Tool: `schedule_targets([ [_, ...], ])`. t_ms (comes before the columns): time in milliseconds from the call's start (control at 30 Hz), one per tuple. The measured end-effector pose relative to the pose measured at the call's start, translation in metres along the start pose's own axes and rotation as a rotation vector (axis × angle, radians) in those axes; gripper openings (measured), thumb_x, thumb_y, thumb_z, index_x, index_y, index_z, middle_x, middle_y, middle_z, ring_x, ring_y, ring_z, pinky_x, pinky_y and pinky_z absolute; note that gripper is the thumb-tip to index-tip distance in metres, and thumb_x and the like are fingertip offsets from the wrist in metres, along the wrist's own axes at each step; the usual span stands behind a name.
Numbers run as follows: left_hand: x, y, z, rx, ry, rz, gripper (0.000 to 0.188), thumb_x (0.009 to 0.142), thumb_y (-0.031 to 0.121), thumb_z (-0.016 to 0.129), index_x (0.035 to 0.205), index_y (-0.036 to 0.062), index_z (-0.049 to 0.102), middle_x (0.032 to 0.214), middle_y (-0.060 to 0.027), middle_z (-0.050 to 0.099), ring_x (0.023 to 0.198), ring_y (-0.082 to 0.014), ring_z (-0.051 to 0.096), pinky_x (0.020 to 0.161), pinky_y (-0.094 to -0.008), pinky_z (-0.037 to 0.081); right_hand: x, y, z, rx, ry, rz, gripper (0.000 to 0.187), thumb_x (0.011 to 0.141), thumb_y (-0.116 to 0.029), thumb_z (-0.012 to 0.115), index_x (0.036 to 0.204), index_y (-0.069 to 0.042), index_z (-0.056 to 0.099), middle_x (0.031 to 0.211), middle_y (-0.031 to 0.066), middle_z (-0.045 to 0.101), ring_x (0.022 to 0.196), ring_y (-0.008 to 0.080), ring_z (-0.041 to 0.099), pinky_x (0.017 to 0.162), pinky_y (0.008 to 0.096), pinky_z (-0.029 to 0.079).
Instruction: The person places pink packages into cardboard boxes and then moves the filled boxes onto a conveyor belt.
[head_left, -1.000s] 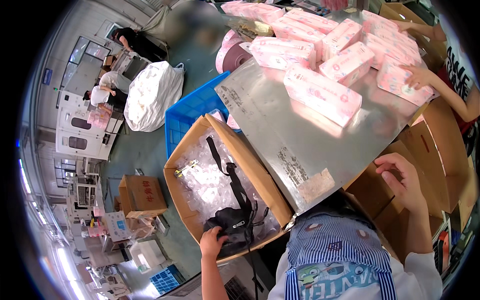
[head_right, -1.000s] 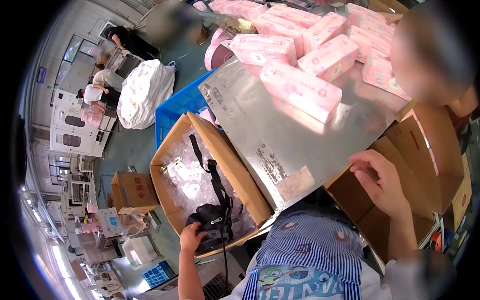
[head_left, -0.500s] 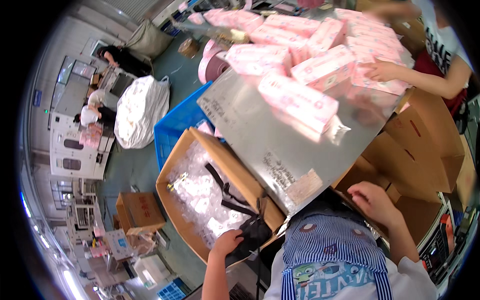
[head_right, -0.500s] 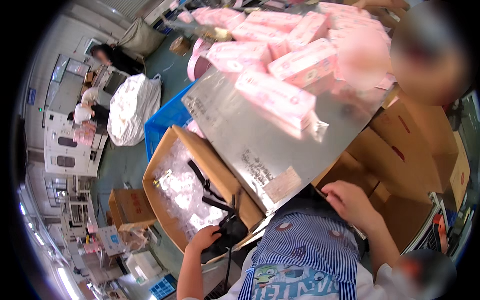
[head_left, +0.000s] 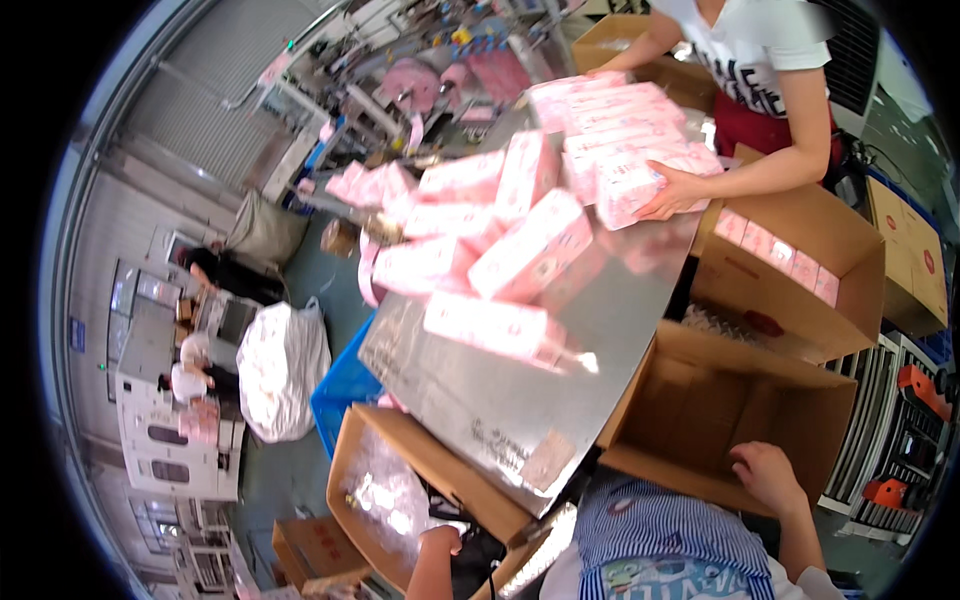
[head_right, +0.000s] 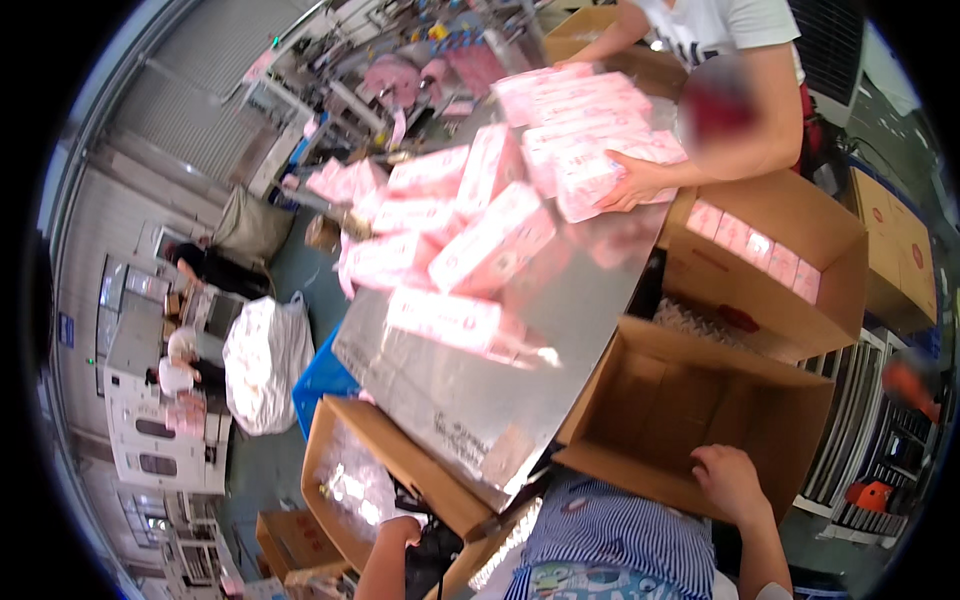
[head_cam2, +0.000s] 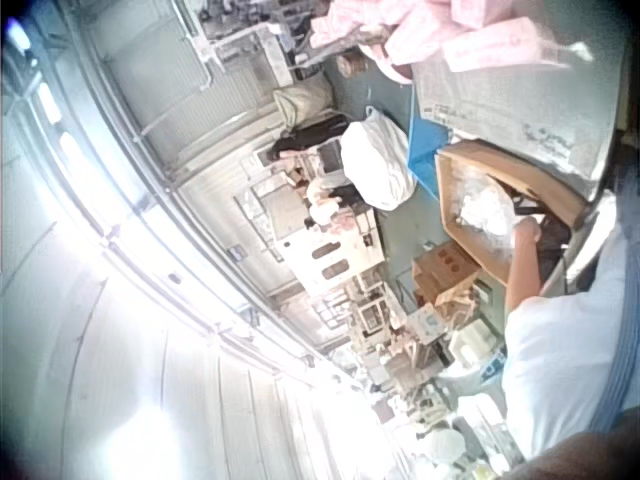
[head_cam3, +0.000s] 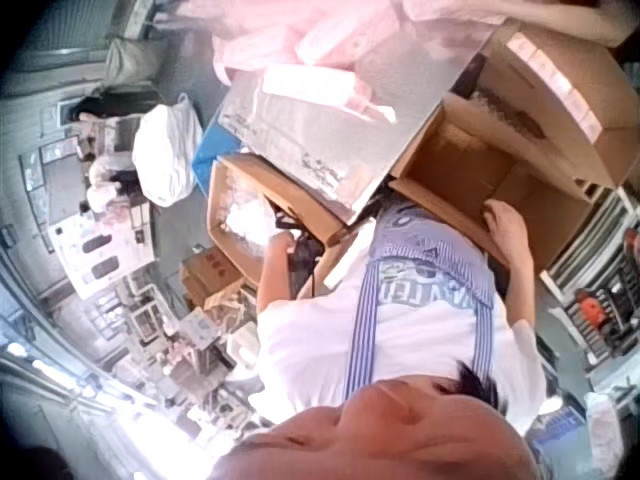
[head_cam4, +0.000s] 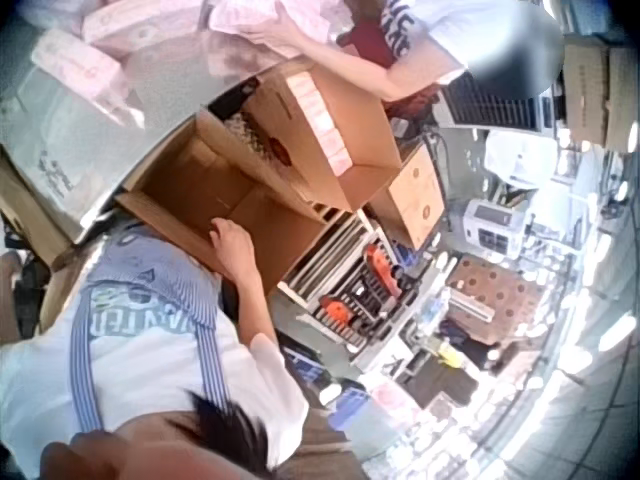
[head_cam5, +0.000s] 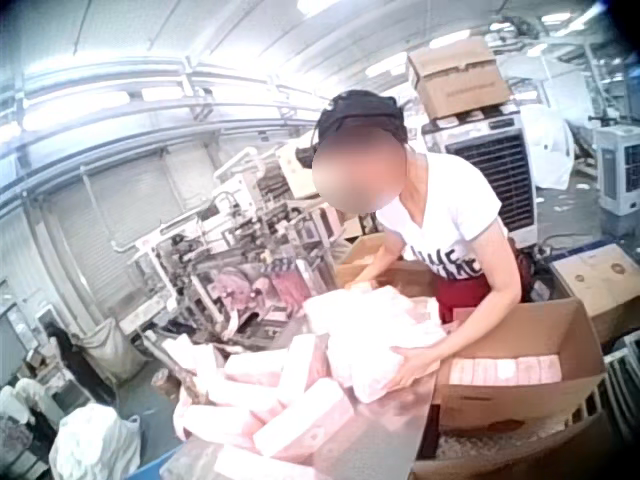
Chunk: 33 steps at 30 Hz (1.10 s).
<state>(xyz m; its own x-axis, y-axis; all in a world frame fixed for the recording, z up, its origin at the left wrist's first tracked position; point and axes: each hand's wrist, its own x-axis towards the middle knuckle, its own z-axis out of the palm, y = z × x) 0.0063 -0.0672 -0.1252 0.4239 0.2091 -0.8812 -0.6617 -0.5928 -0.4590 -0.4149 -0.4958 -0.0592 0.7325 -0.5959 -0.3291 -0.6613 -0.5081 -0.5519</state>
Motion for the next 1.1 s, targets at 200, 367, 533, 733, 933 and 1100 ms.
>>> schedule_targets([
  [200, -0.132, 0.067, -0.199, -0.461, 1.306, 0.45, 0.056, 0.073, 0.007, 0.06, 0.127, 0.014, 0.05, 0.131, -0.0133, 0.048, 0.119, -0.0305, 0.046, 0.096, -0.0457, 0.04, 0.066, -0.014, -0.007, -0.194, 0.029, -0.248, 0.024, 0.081, -0.019, 0.06, 0.104, -0.009, 0.062, 0.101, 0.0092, 0.063, 0.097, 0.0275, 0.058, 0.087, 0.0392, 0.045],
  [367, -0.07, 0.091, -0.329, 0.164, 1.652, 0.363, 0.067, 0.071, 0.009, 0.059, 0.136, 0.0116, 0.041, 0.13, -0.0143, 0.046, 0.119, -0.032, 0.043, 0.097, -0.0532, 0.035, 0.145, -0.091, -0.008, -0.102, 0.108, -0.505, 0.025, 0.082, -0.021, 0.059, 0.104, -0.01, 0.06, 0.105, 0.0071, 0.062, 0.102, 0.0245, 0.057, 0.089, 0.0373, 0.044],
  [533, -0.071, 0.121, -0.33, -0.114, 1.508, 0.798, 0.074, 0.065, 0.01, 0.059, 0.136, 0.0024, 0.038, 0.116, -0.019, 0.048, 0.11, -0.0391, 0.044, 0.098, -0.0508, 0.032, 0.215, -0.15, 0.006, -0.175, 0.163, -0.542, 0.046, 0.078, -0.032, 0.065, 0.116, -0.007, 0.055, 0.123, 0.012, 0.053, 0.112, 0.028, 0.05, 0.091, 0.0433, 0.042],
  [733, -0.078, 0.114, -0.355, -0.158, 1.353, 1.371, 0.066, 0.067, 0.022, 0.071, 0.126, 0.0021, 0.049, 0.123, -0.0164, 0.05, 0.113, -0.033, 0.047, 0.096, -0.0451, 0.037, 0.25, -0.215, 0.062, -0.382, -0.178, -0.429, 0.101, 0.066, -0.05, 0.072, 0.14, 0.002, 0.026, 0.136, 0.0228, 0.038, 0.111, 0.0369, 0.047, 0.095, 0.0463, 0.038],
  [933, -0.074, 0.122, -0.447, -0.298, 1.319, 0.735, 0.097, 0.066, 0.034, 0.076, 0.142, 0.002, 0.024, 0.122, -0.0242, 0.049, 0.11, -0.0411, 0.048, 0.093, -0.0458, 0.04, 0.245, -0.216, 0.037, -0.254, -0.069, -0.009, 0.098, 0.07, -0.047, 0.07, 0.141, 0.003, 0.023, 0.123, 0.0233, 0.045, 0.099, 0.0349, 0.054, 0.087, 0.0428, 0.045],
  [1100, -0.088, 0.126, -0.389, -0.346, 0.858, 0.885, 0.105, 0.067, 0.046, 0.074, 0.143, 0.0, 0.018, 0.126, -0.025, 0.048, 0.115, -0.0382, 0.049, 0.095, -0.0443, 0.04, 0.274, -0.16, 0.023, 0.153, 0.206, 0.321, 0.093, 0.077, -0.042, 0.068, 0.141, 0.004, 0.018, 0.124, 0.0264, 0.046, 0.104, 0.0337, 0.055, 0.09, 0.0391, 0.045],
])
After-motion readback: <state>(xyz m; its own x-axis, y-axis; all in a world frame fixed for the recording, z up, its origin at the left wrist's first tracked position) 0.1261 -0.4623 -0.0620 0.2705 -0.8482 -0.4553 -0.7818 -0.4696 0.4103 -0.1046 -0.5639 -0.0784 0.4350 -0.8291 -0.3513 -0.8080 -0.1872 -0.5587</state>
